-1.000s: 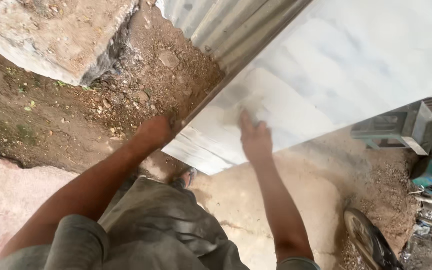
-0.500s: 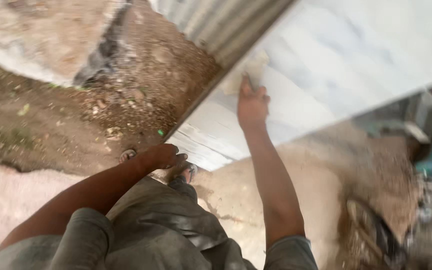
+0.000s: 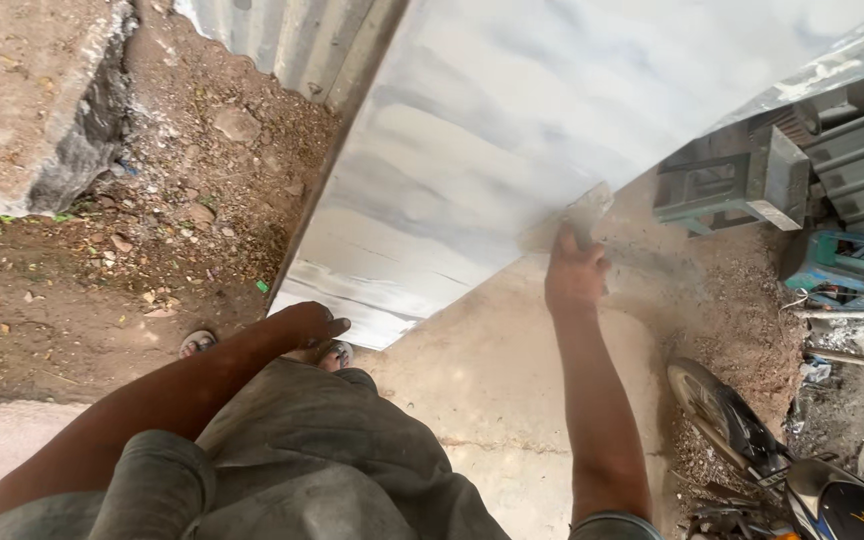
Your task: The person uses a trowel to smooth a white surface, likely a wall or ceiling, by repeatedly scraping and leveling the material. The hands move the tool back and forth across the surface to create a uniform finish.
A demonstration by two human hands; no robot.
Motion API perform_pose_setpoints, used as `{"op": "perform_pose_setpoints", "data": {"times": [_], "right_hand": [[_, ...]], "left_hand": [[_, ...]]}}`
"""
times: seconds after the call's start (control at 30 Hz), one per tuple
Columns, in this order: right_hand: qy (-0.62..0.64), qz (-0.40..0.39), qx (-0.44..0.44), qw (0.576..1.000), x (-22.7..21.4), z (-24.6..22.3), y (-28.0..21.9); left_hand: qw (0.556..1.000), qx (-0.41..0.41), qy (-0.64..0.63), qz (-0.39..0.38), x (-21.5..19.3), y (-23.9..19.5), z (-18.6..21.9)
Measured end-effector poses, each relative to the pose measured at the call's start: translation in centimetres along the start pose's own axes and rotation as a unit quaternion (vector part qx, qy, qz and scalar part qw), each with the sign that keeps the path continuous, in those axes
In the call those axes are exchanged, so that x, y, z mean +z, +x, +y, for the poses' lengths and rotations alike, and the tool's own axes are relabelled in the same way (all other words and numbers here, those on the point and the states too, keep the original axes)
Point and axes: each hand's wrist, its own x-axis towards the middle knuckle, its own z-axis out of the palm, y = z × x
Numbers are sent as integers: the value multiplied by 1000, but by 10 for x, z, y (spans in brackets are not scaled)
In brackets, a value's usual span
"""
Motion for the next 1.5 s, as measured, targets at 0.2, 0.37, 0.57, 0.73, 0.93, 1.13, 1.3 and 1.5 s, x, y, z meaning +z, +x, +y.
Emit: {"op": "perform_pose_setpoints", "data": {"times": [0.2, 0.37, 0.57, 0.73, 0.93, 1.13, 1.3, 1.5], "right_hand": [[85, -142, 74, 983, 28, 88, -21], [287, 102, -57, 951, -58, 72, -60], [507, 335, -108, 787, -182, -6, -62], [467, 319, -196, 801, -240, -49, -52], [513, 313, -340, 723, -255, -149, -47], [516, 133, -273, 801, -254, -210, -57], [889, -144, -98, 422, -251, -205, -99], [937, -346, -42, 3, -265, -228, -112]], "left_hand": [[992, 55, -110, 38, -12, -18, 74], [896, 107, -429, 48, -47, -62, 191], [559, 289, -758, -171, -91, -97, 285], [501, 329, -777, -192, -115, -143, 250], [493, 408, -768, -13, -175, -184, 173], [700, 461, -528, 134, -246, -249, 128], [922, 307, -222, 83, -201, -264, 124], [878, 300, -373, 5, -175, -230, 100]]}}
